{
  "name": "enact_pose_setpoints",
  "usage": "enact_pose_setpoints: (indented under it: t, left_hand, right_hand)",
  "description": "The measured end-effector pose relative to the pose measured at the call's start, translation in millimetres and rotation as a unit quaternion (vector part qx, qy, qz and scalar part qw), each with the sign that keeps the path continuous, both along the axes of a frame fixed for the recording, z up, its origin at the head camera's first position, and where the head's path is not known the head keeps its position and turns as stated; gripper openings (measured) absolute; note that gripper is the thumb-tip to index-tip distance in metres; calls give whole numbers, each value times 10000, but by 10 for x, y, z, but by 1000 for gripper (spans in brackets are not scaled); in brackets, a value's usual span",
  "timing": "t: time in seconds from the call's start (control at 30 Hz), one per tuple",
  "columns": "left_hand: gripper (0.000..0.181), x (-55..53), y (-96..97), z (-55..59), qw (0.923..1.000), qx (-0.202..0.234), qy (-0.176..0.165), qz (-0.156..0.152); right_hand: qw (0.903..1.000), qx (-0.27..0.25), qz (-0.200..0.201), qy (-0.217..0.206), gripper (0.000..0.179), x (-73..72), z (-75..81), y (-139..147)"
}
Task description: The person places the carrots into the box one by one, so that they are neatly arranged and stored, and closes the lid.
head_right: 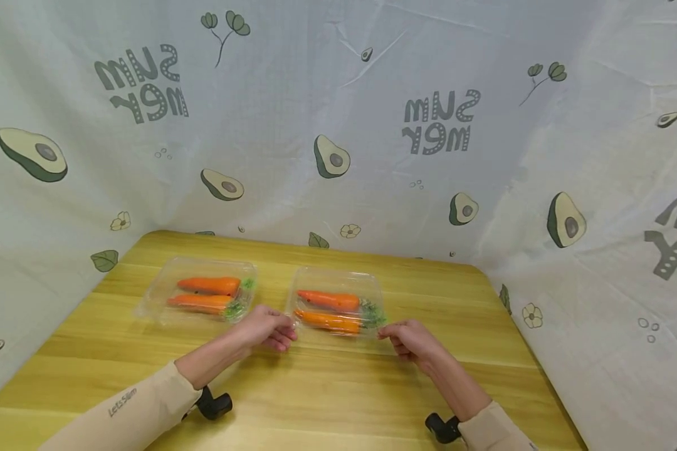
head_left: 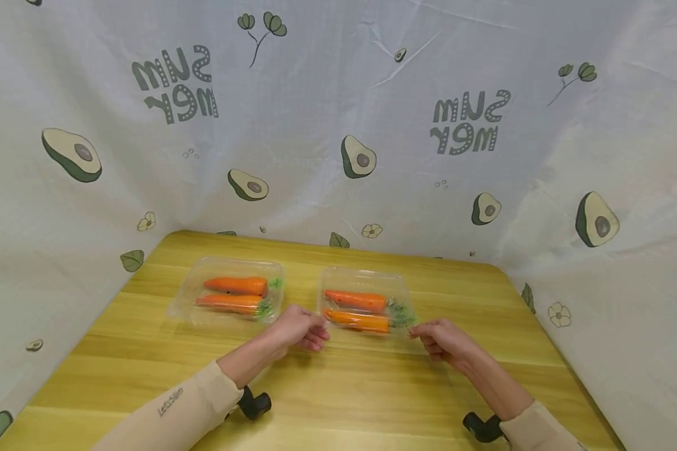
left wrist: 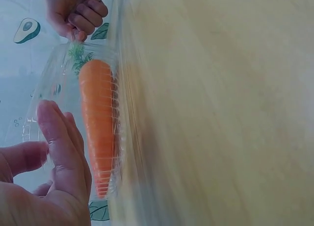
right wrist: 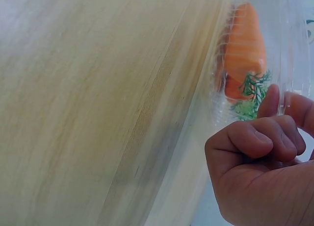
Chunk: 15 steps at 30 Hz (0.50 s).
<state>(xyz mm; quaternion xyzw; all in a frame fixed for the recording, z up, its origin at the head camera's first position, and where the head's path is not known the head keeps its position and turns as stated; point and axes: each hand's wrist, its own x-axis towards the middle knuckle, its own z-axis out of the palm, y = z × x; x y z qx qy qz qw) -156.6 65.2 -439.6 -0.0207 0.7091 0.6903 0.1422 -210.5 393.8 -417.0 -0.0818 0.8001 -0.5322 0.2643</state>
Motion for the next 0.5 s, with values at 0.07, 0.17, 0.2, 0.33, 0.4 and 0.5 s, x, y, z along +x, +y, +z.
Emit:
enact_pose_setpoints:
  t: [0.07,0.17,0.2,0.33,0.4,0.5]
  left_hand:
    - [26,-14,12,0,10000,19,-36,43]
    - [25,-41,36,-1,9997,106,-130,167]
    - [24,-49,41,-2,9995,139,-161,214]
    - [23,-56,51,6,9989,190,-262,338]
    - [23,-53,51,10,9988,168,-285,350]
    - [23,-49,58,6,9990,132,-279,335]
  right_hand:
    - [10000,-1,-56,-12,33,-12,-4,7]
    - [10000,-19,-62,0,33,-20,-6,11]
    - [10000,-20,-68,4,33,-22,-9,11]
    - [10000,-10,-90,29,35,-19,-9,-4]
    - [9999,7,-122,47,35,-20,-13,-9]
    - [9999,3,-147,68,35,-23,-24,-7]
